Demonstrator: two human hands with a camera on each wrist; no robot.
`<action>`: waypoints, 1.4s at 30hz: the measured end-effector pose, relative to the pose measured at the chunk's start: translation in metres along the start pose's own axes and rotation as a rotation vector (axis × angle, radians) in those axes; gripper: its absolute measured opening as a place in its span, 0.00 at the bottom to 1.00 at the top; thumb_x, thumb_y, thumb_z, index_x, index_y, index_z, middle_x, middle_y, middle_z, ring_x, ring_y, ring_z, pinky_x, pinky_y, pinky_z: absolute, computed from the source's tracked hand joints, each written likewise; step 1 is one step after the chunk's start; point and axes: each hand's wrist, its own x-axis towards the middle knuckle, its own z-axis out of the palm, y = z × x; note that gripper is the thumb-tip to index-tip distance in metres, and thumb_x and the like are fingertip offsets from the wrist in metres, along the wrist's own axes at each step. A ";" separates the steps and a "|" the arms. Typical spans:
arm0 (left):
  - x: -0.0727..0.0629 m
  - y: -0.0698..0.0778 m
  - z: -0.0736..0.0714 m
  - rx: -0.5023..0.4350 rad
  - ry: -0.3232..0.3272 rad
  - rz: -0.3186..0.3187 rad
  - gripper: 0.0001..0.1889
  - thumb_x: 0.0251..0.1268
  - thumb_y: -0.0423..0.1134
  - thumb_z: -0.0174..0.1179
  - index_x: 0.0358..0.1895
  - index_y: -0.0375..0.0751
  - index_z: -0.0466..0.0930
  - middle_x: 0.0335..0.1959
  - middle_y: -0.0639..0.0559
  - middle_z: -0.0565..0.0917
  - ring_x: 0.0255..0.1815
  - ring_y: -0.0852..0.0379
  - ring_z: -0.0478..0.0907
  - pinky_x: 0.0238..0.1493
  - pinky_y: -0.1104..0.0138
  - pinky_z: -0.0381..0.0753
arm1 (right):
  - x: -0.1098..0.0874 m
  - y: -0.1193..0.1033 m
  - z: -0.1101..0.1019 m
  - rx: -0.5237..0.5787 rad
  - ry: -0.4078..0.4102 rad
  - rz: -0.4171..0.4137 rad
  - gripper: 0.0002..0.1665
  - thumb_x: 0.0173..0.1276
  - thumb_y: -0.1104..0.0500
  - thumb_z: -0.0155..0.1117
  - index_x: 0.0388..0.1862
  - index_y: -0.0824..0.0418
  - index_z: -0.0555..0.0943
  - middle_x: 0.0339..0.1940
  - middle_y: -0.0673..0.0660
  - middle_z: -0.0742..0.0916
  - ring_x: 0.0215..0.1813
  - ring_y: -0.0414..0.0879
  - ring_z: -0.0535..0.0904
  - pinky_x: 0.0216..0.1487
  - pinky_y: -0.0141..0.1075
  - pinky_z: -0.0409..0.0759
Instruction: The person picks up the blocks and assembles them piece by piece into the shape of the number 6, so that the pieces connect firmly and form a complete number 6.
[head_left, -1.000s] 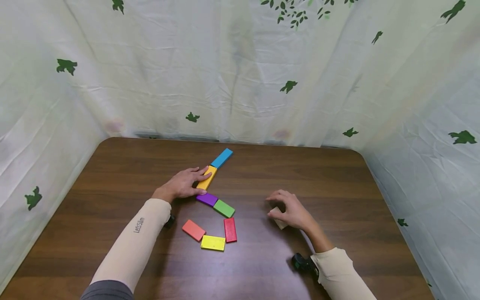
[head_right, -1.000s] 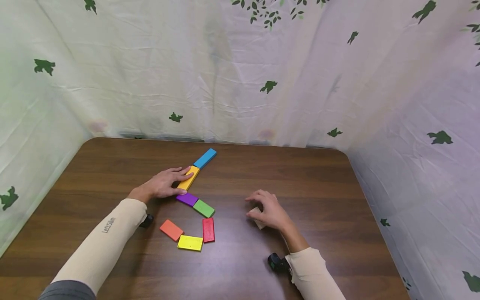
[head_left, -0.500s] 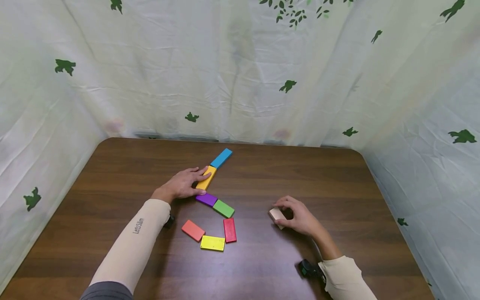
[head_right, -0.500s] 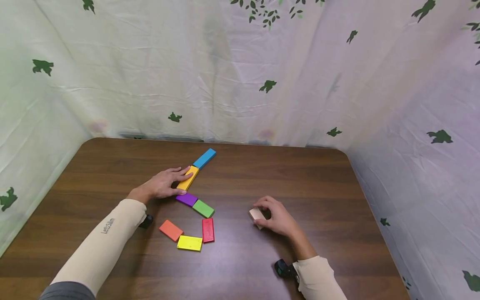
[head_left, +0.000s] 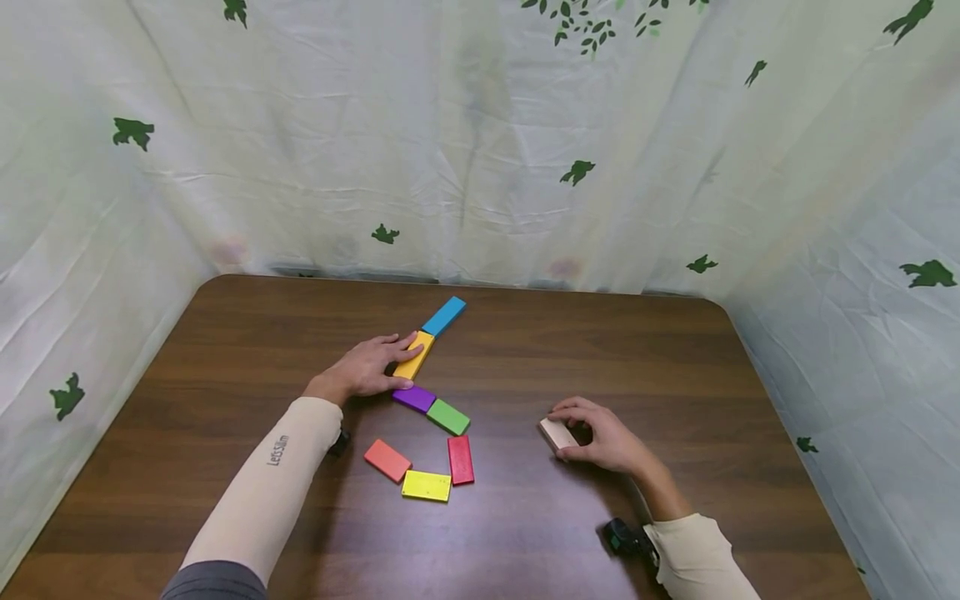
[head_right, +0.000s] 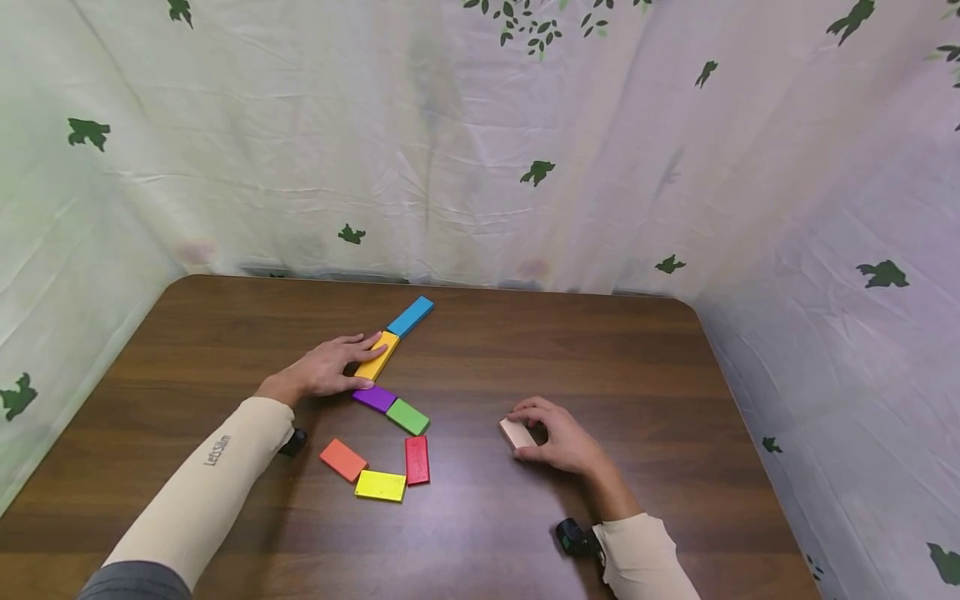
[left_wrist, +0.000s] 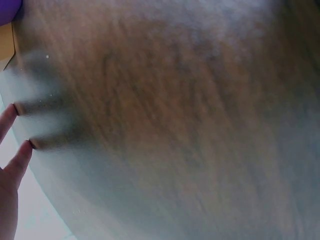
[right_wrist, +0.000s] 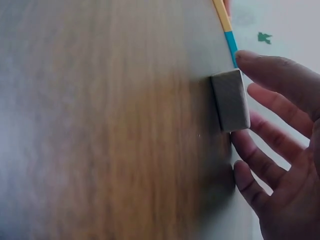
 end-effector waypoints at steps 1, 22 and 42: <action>0.000 0.000 0.000 0.000 0.000 -0.002 0.38 0.64 0.58 0.57 0.73 0.45 0.59 0.77 0.45 0.54 0.74 0.35 0.52 0.68 0.39 0.53 | 0.000 0.001 0.000 -0.003 -0.007 0.000 0.27 0.53 0.58 0.77 0.53 0.61 0.82 0.54 0.55 0.81 0.45 0.45 0.77 0.45 0.37 0.76; 0.001 0.001 -0.003 -0.007 -0.007 -0.021 0.38 0.64 0.58 0.57 0.73 0.46 0.59 0.77 0.45 0.53 0.74 0.35 0.51 0.68 0.39 0.52 | 0.000 -0.002 0.000 -0.024 0.007 0.048 0.29 0.52 0.57 0.78 0.55 0.60 0.81 0.47 0.51 0.81 0.41 0.44 0.75 0.39 0.34 0.73; 0.001 0.001 -0.001 -0.002 -0.016 -0.026 0.38 0.64 0.58 0.56 0.74 0.47 0.58 0.77 0.46 0.52 0.75 0.35 0.49 0.68 0.39 0.52 | -0.005 -0.026 0.011 -0.130 0.137 0.269 0.13 0.49 0.61 0.77 0.35 0.61 0.86 0.27 0.47 0.80 0.28 0.38 0.74 0.31 0.30 0.72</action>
